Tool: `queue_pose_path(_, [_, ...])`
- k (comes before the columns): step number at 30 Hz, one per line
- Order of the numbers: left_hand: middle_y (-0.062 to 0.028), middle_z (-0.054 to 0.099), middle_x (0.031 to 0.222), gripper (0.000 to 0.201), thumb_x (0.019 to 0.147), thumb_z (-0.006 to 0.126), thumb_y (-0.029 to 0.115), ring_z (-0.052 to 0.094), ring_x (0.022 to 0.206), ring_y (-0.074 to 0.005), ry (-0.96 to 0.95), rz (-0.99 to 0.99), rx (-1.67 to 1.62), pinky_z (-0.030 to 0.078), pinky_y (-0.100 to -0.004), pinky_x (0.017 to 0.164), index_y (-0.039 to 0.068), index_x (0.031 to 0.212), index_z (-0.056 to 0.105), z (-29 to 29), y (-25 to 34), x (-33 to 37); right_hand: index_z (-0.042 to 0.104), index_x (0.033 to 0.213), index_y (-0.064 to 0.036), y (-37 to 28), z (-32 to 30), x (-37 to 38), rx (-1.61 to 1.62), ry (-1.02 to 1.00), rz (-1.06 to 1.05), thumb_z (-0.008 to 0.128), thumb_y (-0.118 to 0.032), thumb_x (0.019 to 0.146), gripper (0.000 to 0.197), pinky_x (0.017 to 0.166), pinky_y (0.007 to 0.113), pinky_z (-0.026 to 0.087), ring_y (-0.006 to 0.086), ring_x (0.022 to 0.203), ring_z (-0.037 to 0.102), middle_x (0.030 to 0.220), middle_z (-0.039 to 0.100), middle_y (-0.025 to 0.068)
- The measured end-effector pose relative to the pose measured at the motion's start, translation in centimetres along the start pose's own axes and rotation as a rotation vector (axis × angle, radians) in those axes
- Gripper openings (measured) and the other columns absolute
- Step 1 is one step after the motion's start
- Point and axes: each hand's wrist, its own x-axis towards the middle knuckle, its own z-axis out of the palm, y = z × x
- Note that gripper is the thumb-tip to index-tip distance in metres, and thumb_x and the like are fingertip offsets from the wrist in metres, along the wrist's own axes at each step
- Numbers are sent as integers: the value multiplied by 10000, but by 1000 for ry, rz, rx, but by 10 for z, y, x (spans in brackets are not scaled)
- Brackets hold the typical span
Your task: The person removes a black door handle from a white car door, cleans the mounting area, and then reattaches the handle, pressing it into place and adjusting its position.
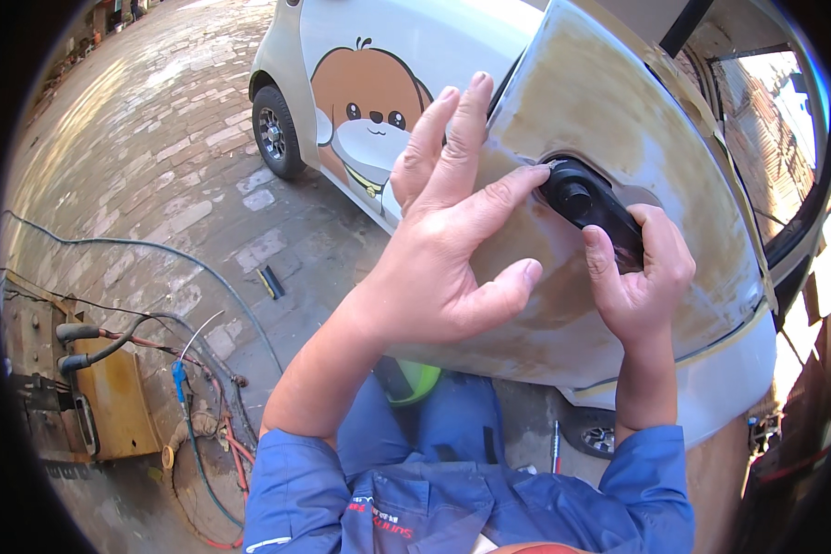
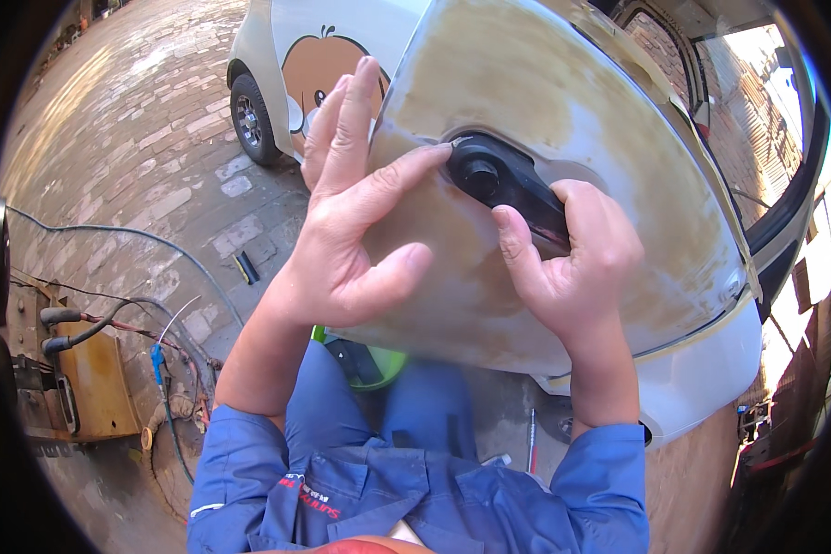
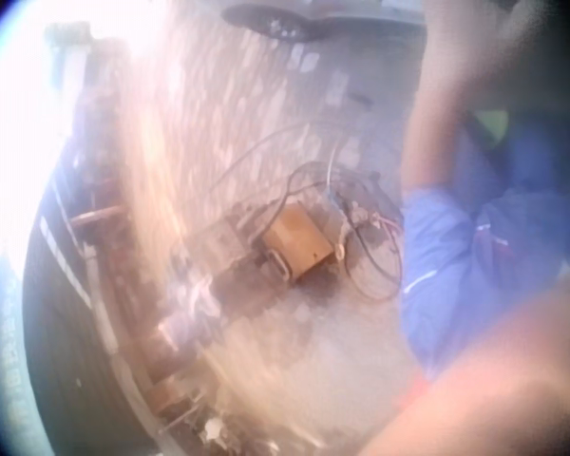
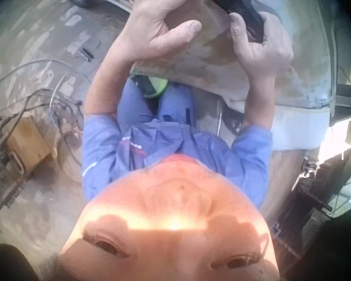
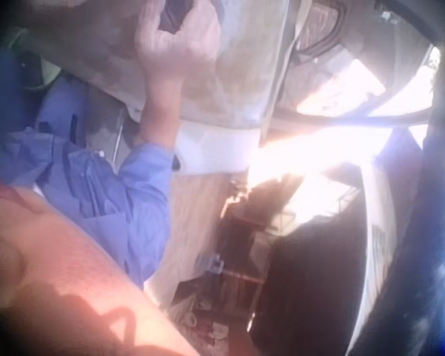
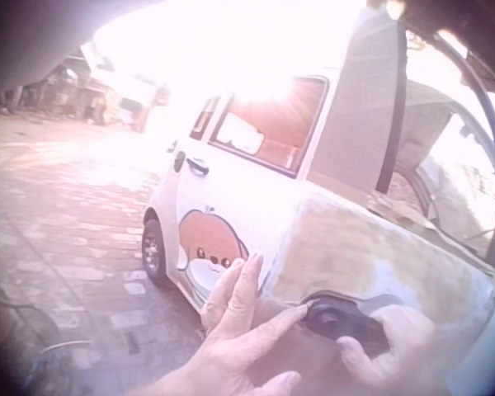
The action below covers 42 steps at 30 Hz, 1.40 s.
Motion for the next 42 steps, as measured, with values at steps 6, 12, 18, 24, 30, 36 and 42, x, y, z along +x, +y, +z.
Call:
queue_pose_path(6, [-324, 62, 1783, 721, 855, 672, 413, -2, 1667, -477, -58, -42, -105, 4, -562, 1307, 9, 1450, 644, 7, 4, 0, 656, 928, -27, 2, 2, -1, -25, 7, -44, 891, -241, 842, 329, 579, 381, 458, 295, 633, 581, 743, 609, 116])
queue_pose_path(12, [-352, 97, 1765, 688, 885, 673, 404, 5, 1661, -496, -75, -12, -17, 112, -603, 1253, -116, 1331, 601, 10, 14, 10, 659, 961, -27, 1, 3, -2, -57, 5, -68, 905, -260, 826, 365, 577, 384, 467, 296, 642, 596, 758, 617, 110])
queue_pose_path(18, [-324, 90, 1777, 707, 919, 664, 405, -10, 1662, -491, -125, 4, -22, 104, -592, 1265, -127, 1379, 591, 6, 15, 16, 658, 976, -20, 1, 5, -3, -69, 5, -51, 909, -266, 821, 384, 586, 397, 478, 309, 655, 608, 776, 624, 116])
queue_pose_path(24, [-275, 88, 1797, 627, 974, 570, 435, 0, 1674, -442, -160, -39, -227, 16, -538, 1315, 89, 1487, 666, -14, -7, 14, 658, 985, -22, 1, 0, -3, -69, -3, -94, 906, -261, 816, 385, 598, 396, 477, 319, 671, 610, 789, 623, 122])
queue_pose_path(30, [-268, 78, 1801, 578, 955, 567, 395, 3, 1676, -435, -174, 20, -76, 8, -551, 1310, 124, 1446, 707, -15, -9, 10, 663, 994, -31, -1, -3, -6, -57, -9, -71, 901, -243, 802, 372, 609, 398, 481, 323, 684, 611, 796, 626, 124])
queue_pose_path(36, [-247, 87, 1807, 538, 951, 599, 362, 35, 1668, -458, -196, 13, -40, 60, -577, 1292, 99, 1405, 718, -19, 2, 27, 668, 990, -37, -5, -1, -3, -58, 15, -65, 891, -232, 792, 356, 620, 404, 499, 333, 690, 629, 805, 644, 129])
queue_pose_path(42, [-229, 194, 1791, 520, 1006, 568, 364, 85, 1661, -451, -275, 52, -45, 116, -541, 1303, 34, 1381, 713, -20, 4, 38, 668, 992, -38, -5, -1, -3, -59, 23, -89, 886, -237, 795, 355, 617, 412, 498, 341, 685, 626, 801, 641, 130])
